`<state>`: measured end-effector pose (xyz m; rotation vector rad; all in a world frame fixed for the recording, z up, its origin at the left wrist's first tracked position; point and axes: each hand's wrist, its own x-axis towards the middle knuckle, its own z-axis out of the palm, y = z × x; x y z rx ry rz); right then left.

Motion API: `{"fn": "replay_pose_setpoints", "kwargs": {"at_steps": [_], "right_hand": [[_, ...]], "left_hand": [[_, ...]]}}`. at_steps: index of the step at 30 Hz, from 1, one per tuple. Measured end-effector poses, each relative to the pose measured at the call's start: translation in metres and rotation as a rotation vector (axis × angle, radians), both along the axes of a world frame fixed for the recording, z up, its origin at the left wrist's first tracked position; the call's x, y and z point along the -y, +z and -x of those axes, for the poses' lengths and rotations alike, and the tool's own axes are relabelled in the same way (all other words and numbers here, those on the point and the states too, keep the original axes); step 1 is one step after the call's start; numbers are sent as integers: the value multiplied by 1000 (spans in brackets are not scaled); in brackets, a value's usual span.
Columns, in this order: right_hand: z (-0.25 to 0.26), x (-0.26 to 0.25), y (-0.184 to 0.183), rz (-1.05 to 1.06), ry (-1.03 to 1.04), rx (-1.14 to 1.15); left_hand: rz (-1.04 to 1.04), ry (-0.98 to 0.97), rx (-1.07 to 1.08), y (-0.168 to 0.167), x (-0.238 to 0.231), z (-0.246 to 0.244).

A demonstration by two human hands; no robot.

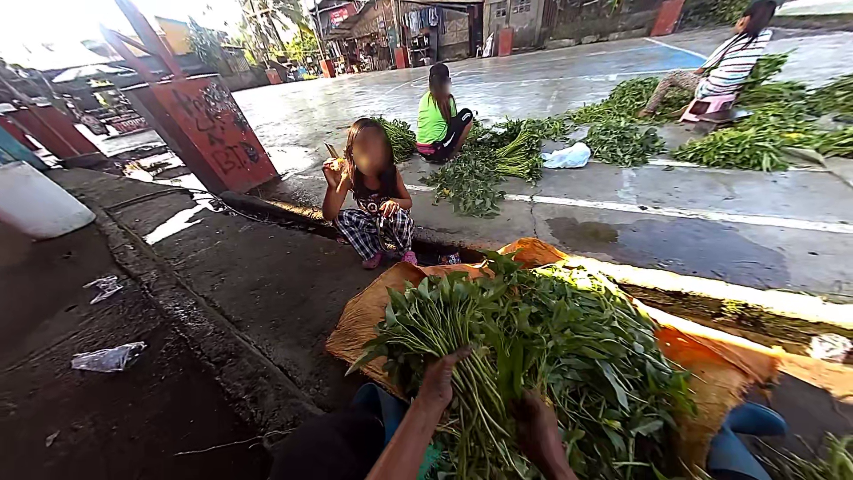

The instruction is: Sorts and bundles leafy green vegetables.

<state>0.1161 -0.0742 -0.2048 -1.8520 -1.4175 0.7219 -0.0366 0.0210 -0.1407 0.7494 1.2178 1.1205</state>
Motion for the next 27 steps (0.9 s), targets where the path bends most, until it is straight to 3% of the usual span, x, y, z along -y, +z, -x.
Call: {"fn": "replay_pose_setpoints", "kwargs": {"at_steps": [2,3,4,7,10,12,15,17,20,24,27], "right_hand": [[-28,11,-11,568,219,196],[-37,16,-16,746,261,260],[-44,18,-17,794,257,290],[-47,7,20,496,224,283],[-19,-22,37,-260,176,22],[0,-43,44,-493,207,-102],[13,-53,49,-559,196,31],[10,-47,45,-494,226,121],[0,-39,32,-382,245,52],[2,-49,31,-535,205,-120],[9,-57,47,-594,232,36]], "left_hand": [[-61,22,-29,2,-12,14],[-101,25,-42,2,-16,20],[-139,24,-49,2,-20,23],[-187,-43,-58,7,-19,23],[-173,-139,-67,11,-12,18],[-146,-177,-67,12,-7,15],[-119,-174,-41,13,-6,15],[-121,-117,-9,16,-9,16],[-140,-85,6,19,-18,25],[-147,-130,-4,21,-15,21],[-100,-164,-53,21,-8,17]]}}
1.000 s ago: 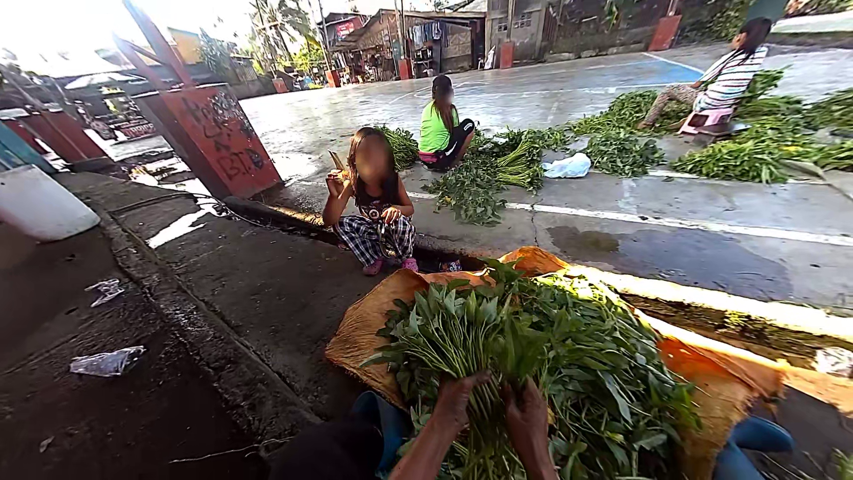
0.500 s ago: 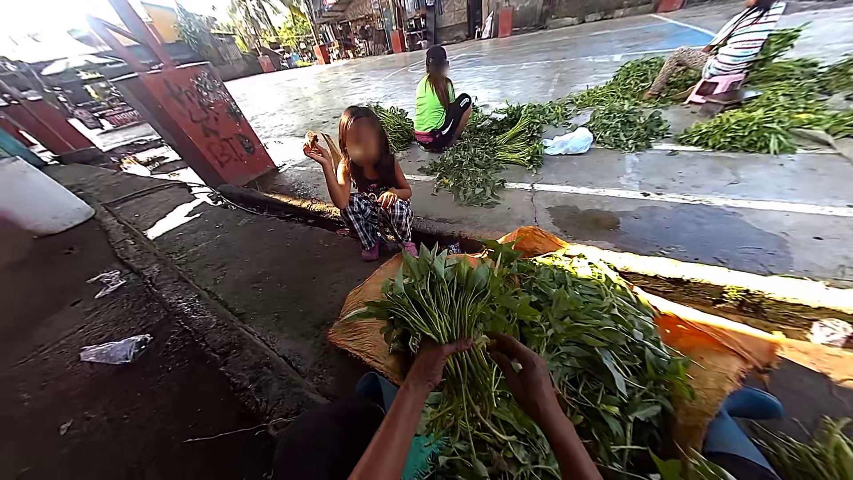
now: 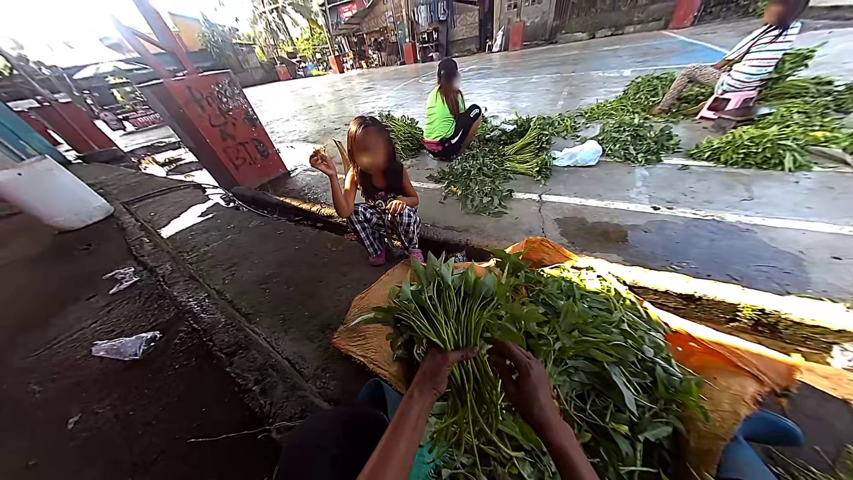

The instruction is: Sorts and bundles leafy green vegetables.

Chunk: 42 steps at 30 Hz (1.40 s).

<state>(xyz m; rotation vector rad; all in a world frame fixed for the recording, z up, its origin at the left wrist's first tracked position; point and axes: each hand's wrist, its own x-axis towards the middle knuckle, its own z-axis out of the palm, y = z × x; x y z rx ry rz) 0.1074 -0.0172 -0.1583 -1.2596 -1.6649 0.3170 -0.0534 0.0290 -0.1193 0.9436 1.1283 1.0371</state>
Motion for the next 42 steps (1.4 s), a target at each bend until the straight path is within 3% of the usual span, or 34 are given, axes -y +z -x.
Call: {"fn": "replay_pose_setpoints", "kwargs": {"at_steps": [3,6,8,11,15,21,25,32,34,36,39,42], "right_hand": [[8,-4,7,-136,-93,287],[11,-2,10,-83,-98,380],[10,-1,15,147,-28,249],[-1,-4,8,518,47,-173],[-19,9,-19,625,234,-555],[-20,21,-19,696,459,-472],[-7,28,-13,759,377,-468],[-7,55,-12,812,52,-288],[-15,53,-18,800,-72,-107],[-21,51,-20,918,-134,205],[-8,53,-25,1066,48,579],[6,67,-33,814,418,610]], "left_hand": [[5,12,-29,-3,0,-2],[-11,10,-56,-6,0,-1],[-18,-13,-79,-6,1,0],[-2,-26,-40,-2,3,-3],[13,-25,-12,0,0,0],[34,-48,-51,-3,2,-2],[66,16,-69,-4,3,-5],[-9,327,-31,-16,-14,9],[-39,365,-24,-13,-17,13],[-60,388,-27,-10,-19,16],[-95,378,-75,-13,-19,17],[-22,373,-90,-9,-18,18]]}}
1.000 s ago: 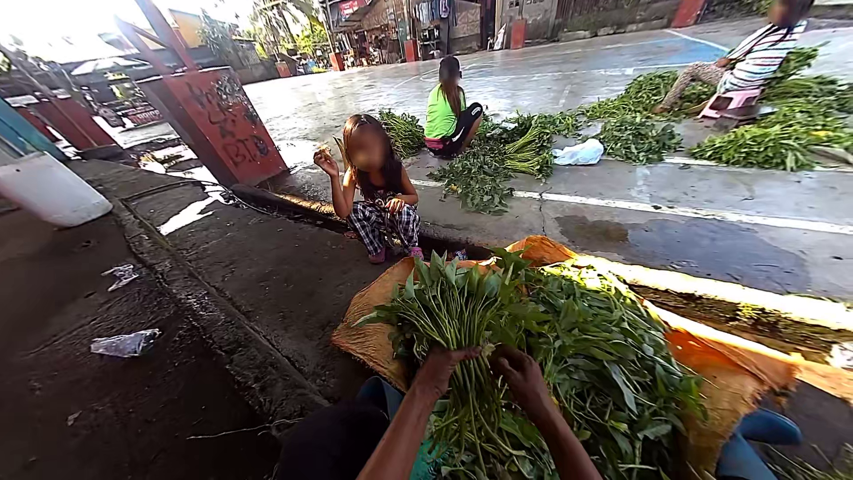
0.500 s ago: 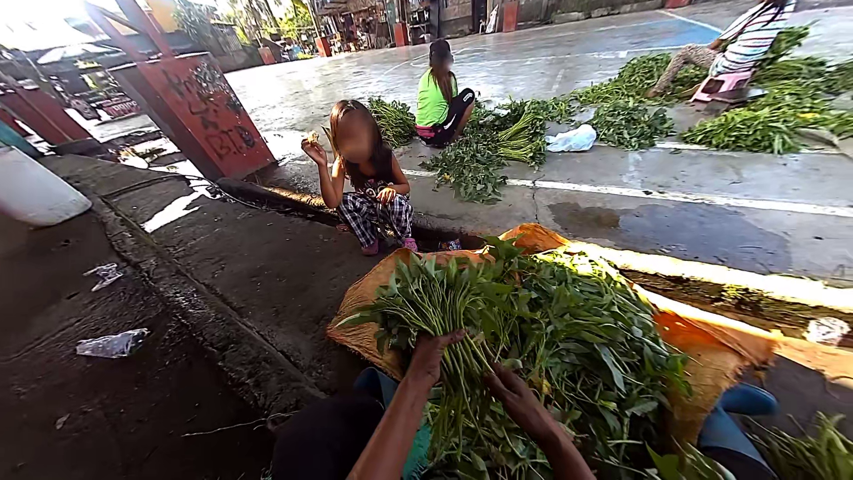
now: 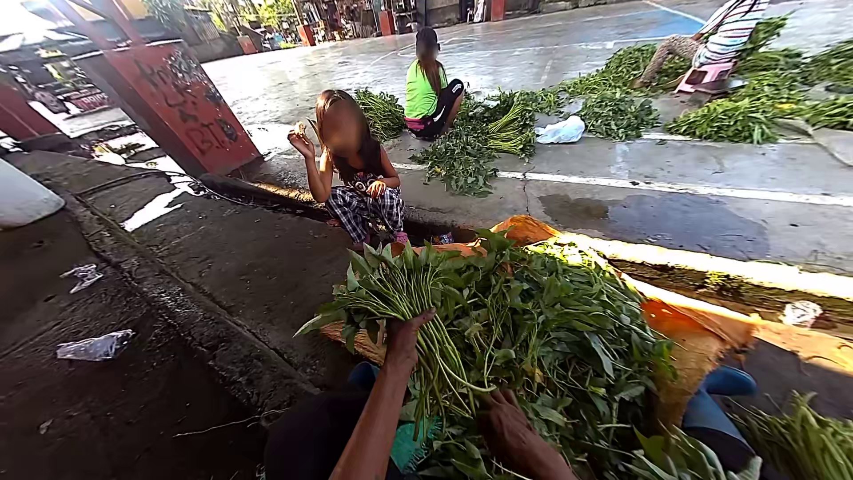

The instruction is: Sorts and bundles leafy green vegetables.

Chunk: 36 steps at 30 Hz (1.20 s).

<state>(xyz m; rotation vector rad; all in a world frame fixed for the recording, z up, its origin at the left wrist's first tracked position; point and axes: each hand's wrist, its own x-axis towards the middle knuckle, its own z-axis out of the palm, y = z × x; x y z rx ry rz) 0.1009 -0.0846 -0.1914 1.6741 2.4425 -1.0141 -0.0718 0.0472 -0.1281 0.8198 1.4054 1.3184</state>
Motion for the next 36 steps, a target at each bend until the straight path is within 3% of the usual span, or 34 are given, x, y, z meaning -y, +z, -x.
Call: {"fn": "replay_pose_setpoints", "kwargs": {"at_steps": [2,3,4,6,8,10,11,13,16,19,22,26,29,32,36], "right_hand": [[-2,9,-14,-374,56,-310],[-2,9,-25,-590,-39,-495],[1,5,-28,-676,-206,-695],[10,-7,-15,-593,-608,-1096],[16,-23,5,-382,-1099,-1462],[-1,-41,6,-199,-1527,-1530],[-12,-45,-4,-156,-1574,-1453],[-20,-48,-31,-77,-1300,-1138],[-16,-66,-54,109,-750,-436],[-7,-84,-58,275,-613,-66],[-17,-84,-57,183,-772,-174],[-23,-66,-54,-151,-1004,-634],[-17,-56,-34,-220,-1075,-878],[-8,-51,-16,-260,-1029,-946],[8,-44,-3,-347,-890,-798]], "left_hand": [[84,52,113,5,-2,5],[118,99,206,9,-3,7],[130,139,307,12,-4,7],[88,182,475,15,-3,3],[-8,215,569,16,-4,0],[-144,268,623,20,-10,18],[-221,302,628,24,-15,30],[-358,345,600,29,-22,52],[-431,363,528,28,-23,58],[-380,307,445,21,-22,51],[-346,283,360,2,-31,48],[-229,213,126,-11,-27,28],[-58,78,-89,-21,-17,4],[66,-79,-166,-29,-3,-19],[109,-188,-48,-40,9,-36]]}}
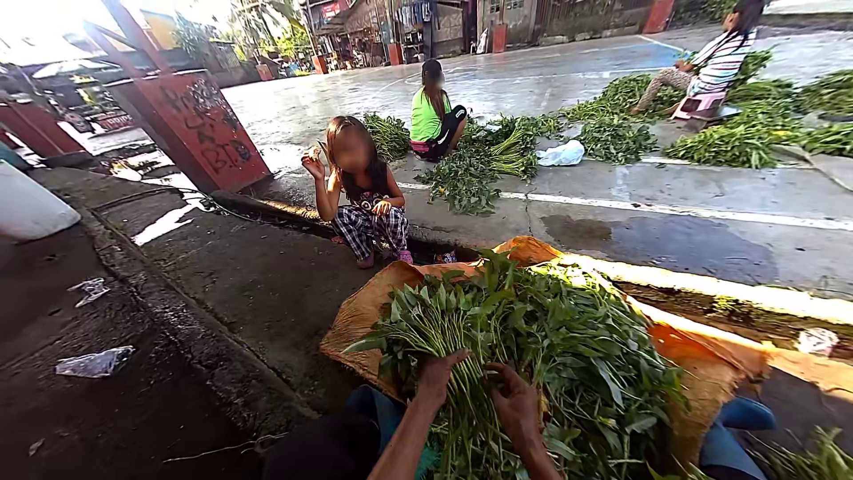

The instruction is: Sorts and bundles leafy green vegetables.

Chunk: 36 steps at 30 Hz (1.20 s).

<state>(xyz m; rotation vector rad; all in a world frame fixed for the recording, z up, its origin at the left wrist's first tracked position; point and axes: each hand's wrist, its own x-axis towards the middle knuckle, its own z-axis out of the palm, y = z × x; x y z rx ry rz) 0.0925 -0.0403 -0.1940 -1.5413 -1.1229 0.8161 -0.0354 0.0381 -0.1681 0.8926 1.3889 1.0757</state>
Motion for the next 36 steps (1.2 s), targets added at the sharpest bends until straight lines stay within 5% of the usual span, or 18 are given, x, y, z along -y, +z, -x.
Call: {"fn": "replay_pose_setpoints", "kwargs": {"at_steps": [6,15,19,25,30,32,34,36], "right_hand": [[5,3,8,39,95,278],[-8,-4,31,310,402,338],[0,10,20,276,274,470],[9,65,-18,142,240,344],[-3,57,-21,571,734,437],[-7,56,-21,519,811,371],[-14,66,-33,207,619,136],[-11,68,-50,-92,184,-175]], "left_hand": [[48,-122,44,-1,3,5],[65,-271,37,10,13,0],[29,-106,30,10,6,2],[53,231,11,14,-23,40],[-77,177,-31,14,-22,37],[-30,136,-6,21,-19,33],[3,170,78,24,-20,31],[18,229,158,22,-20,32]]}}
